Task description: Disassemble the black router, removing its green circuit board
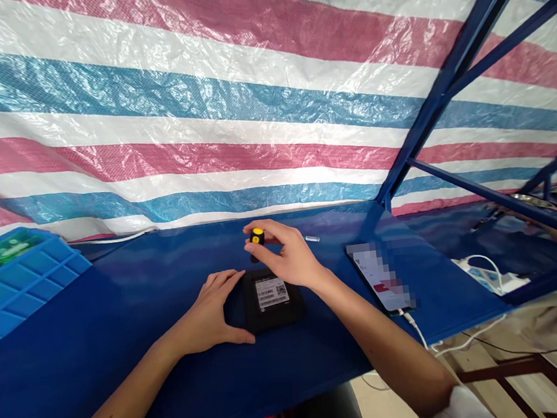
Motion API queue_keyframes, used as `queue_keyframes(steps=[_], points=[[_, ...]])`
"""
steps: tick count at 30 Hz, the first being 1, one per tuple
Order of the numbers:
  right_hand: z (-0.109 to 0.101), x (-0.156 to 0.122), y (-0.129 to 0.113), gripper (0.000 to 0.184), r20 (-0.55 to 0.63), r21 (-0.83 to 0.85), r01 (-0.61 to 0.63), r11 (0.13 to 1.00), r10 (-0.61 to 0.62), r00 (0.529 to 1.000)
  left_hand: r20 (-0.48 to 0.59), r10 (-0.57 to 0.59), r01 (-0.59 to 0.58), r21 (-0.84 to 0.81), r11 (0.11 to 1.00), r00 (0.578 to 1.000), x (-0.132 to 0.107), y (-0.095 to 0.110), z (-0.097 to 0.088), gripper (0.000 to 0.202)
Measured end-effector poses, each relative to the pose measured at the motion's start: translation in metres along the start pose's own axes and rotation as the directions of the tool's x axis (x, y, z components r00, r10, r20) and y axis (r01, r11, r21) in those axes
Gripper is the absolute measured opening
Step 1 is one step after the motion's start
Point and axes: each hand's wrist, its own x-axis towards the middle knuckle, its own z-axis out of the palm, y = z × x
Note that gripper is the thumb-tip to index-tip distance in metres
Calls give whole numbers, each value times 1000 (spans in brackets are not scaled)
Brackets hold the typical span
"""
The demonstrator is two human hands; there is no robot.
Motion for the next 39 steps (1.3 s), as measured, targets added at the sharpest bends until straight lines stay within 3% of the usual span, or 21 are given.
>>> queue_keyframes(steps=[4,11,17,21,25,30,35,39], points=[[-1,-2,2,36,59,40,-42,998,40,998,1,2,-2,3,1000,1000,0,3,-1,128],[-3,0,0,28,-3,-111,77,991,-77,997,-2,-5,5,-9,1000,1000,-1,6,-3,126],[-2,-2,1,34,43,11,-2,1000,2,999,-15,8,-8,-18,1000,1000,-1,1,0,125],[-5,0,3,30,-22,-77,56,995,-58,998,-14,0,0,-23,1000,1000,-1,-2,0,127],[-9,0,0,23,-6,-125,67,990,-68,998,-21,0,0,-27,1000,1000,-2,-1,-2,124],[-8,-2,0,35,66,-44,32,999,-29,997,-23,0,0,-31,1000,1000,-1,3,-4,124],[-7,-2,1,37,14,-171,69,983,-68,998,-26,-11,10,-31,999,1000,-2,2,-3,124],[-6,-4,1,46,84,-37,106,994,-103,991,-23,-9,8,-29,1000,1000,-2,-1,-1,125]])
